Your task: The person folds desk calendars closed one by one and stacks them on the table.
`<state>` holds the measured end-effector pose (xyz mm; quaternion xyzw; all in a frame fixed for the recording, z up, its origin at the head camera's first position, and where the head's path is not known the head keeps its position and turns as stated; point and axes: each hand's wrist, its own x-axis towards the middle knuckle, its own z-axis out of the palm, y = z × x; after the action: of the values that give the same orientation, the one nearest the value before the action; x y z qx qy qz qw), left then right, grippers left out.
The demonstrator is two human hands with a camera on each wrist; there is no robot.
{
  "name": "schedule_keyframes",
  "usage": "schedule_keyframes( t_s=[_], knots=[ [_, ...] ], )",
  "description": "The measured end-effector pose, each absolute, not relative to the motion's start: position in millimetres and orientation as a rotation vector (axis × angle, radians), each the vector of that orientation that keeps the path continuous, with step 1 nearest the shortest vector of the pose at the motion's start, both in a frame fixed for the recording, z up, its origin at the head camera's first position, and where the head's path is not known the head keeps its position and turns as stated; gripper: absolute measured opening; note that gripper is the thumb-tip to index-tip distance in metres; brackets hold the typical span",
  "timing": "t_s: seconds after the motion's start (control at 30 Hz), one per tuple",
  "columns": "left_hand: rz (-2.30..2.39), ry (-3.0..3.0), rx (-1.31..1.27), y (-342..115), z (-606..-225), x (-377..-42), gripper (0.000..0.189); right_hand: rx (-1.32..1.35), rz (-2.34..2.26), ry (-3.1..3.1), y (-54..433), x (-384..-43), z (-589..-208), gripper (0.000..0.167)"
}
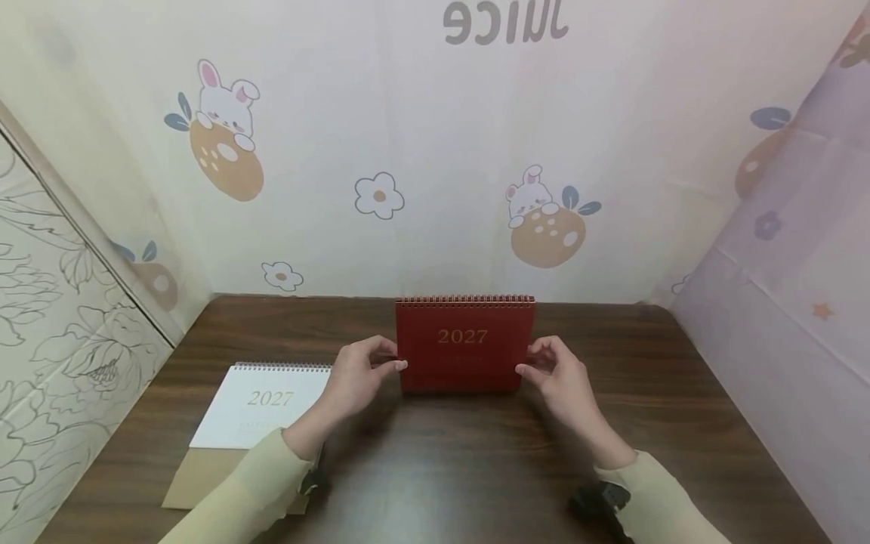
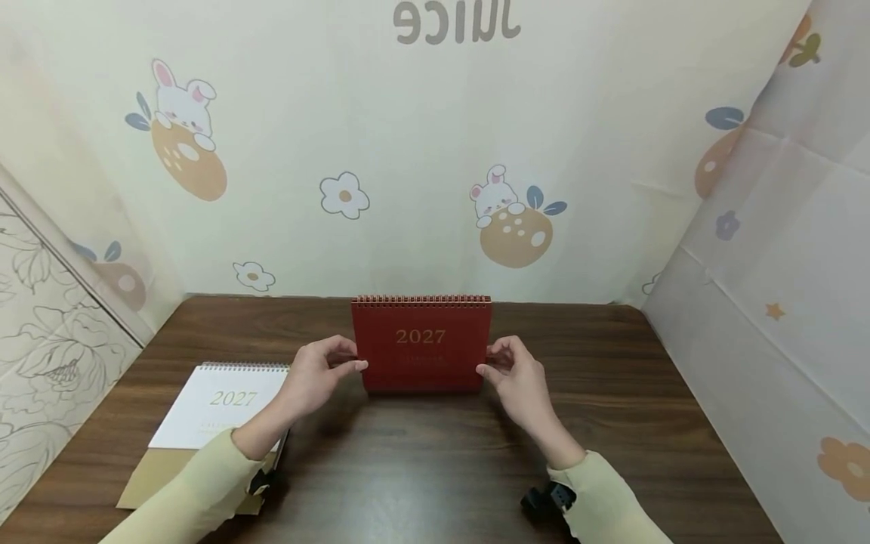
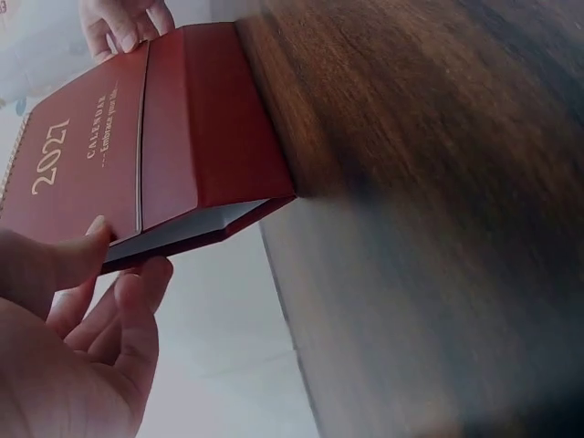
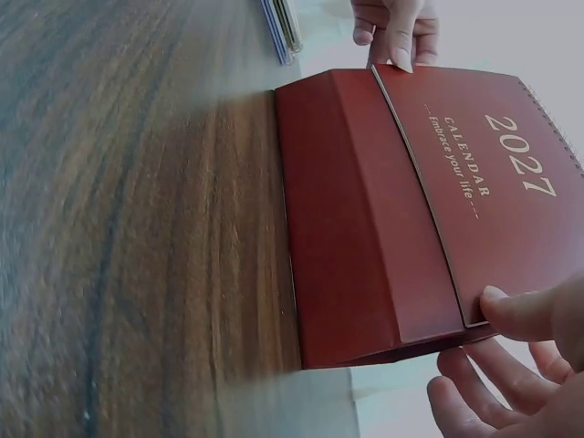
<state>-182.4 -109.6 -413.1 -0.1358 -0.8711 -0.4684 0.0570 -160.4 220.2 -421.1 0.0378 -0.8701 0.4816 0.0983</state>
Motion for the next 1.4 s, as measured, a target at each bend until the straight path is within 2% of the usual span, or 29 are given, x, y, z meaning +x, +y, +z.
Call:
schedule_keyframes(
  t_s=[0.3,0.4,0.57,0.93,1.2,1.4],
  knots=[
    [-1.535,-2.544,-0.389,-106.2,-421.2,-187.0,0.03,0.083,1.419,-2.573,221.1,-161.8,-426.6,0.045],
    [-1.533,-2.542,-0.394,-105.0,-422.3,-187.9,0.032,0.089,1.394,-2.581,221.5,-160.7,-427.1,0.044],
    [-1.486,-2.605,-0.367,-103.6,-424.0,-187.4,0.03,0.077,1.343,-2.627,220.8,-158.7,-429.1,0.038],
    [-1.395,-2.821,-0.311,-105.2,-428.5,-188.5,0.026,0.044,1.3,-2.789,218.5,-157.0,-436.6,0.034],
    [-1.249,-2.996,-0.39,-107.4,-431.9,-188.9,0.029,0.025,1.299,-2.935,216.6,-155.6,-441.6,0.036],
    [-1.136,-3.103,-0.494,-108.2,-436.0,-187.8,0.02,0.066,1.229,-3.036,215.8,-152.7,-444.6,0.038]
  ],
)
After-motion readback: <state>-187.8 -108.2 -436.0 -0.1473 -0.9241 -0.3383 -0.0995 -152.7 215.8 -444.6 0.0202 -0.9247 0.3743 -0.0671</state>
